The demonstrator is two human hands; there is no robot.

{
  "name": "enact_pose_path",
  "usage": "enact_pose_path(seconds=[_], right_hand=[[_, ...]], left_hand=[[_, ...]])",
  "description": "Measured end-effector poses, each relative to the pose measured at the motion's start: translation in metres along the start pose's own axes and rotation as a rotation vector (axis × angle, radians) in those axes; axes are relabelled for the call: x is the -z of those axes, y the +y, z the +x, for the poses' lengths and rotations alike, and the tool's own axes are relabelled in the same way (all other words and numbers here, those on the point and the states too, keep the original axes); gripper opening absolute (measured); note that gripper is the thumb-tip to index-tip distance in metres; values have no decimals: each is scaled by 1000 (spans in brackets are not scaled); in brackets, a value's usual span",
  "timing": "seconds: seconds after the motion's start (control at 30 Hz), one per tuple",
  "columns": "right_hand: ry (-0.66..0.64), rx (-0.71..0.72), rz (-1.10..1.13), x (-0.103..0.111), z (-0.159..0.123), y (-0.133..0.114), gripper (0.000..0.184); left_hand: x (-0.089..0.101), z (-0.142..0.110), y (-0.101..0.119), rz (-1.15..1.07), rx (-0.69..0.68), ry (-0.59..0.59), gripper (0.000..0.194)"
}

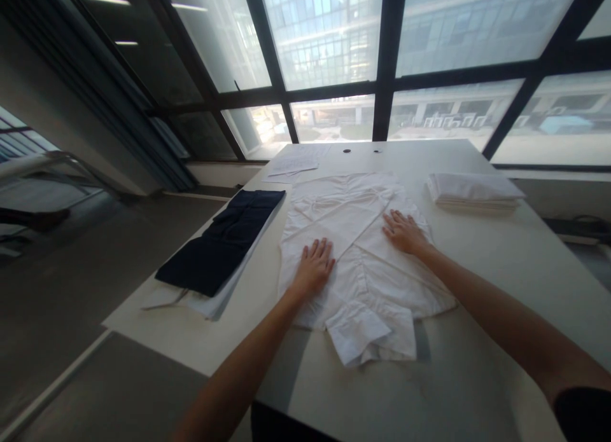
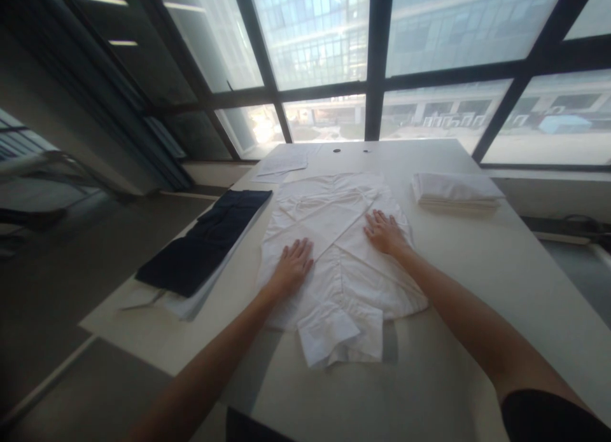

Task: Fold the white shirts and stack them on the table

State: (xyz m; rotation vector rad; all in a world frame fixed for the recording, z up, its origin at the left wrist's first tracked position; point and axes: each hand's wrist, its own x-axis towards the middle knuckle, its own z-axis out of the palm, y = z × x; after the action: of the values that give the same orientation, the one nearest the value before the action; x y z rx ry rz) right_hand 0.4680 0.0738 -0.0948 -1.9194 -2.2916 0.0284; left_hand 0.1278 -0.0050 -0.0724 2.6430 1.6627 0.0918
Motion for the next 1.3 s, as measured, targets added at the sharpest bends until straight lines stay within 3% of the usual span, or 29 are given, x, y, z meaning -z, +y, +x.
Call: enact_pose_path(seconds=[0.1,0.23,0.3,0.37,0.43,0.5,0.63,0.77,0.97,1.13,1.3], right_hand=[[7,4,7,1,-2,-1,64],[18,2,16,1,-2,-1,63],[19,7,26,2,-2,-1,63],[16,5,31,2,-3,0,63],[10,1,33,1,-3,0,63],[6,8,36,0,-3,2,63],[6,30,34,-4,0,5,62],[9,42,20,-3,-1,3,62],[-54,390,92,6,-19,19,61],[-59,298,61,8,-28,36,62],[-47,261,46,10,-28,31,62]], left_hand=[[-3,-21,5,-45,-67,17,59],[19,-36,-19,-233,-161,-82,53],[31,-30,-39,-321,-84,-29,50],[36,-19,-56,-300,69,101,51],[30,-9,-68,-197,173,162,52],[17,-4,-73,-94,198,136,53],[-3,-6,-74,6,197,96,56],[-1,-9,-72,13,208,72,57],[3,-8,-72,11,219,61,58],[0,-8,-72,48,200,94,56],[1,-19,-58,126,104,87,57]])
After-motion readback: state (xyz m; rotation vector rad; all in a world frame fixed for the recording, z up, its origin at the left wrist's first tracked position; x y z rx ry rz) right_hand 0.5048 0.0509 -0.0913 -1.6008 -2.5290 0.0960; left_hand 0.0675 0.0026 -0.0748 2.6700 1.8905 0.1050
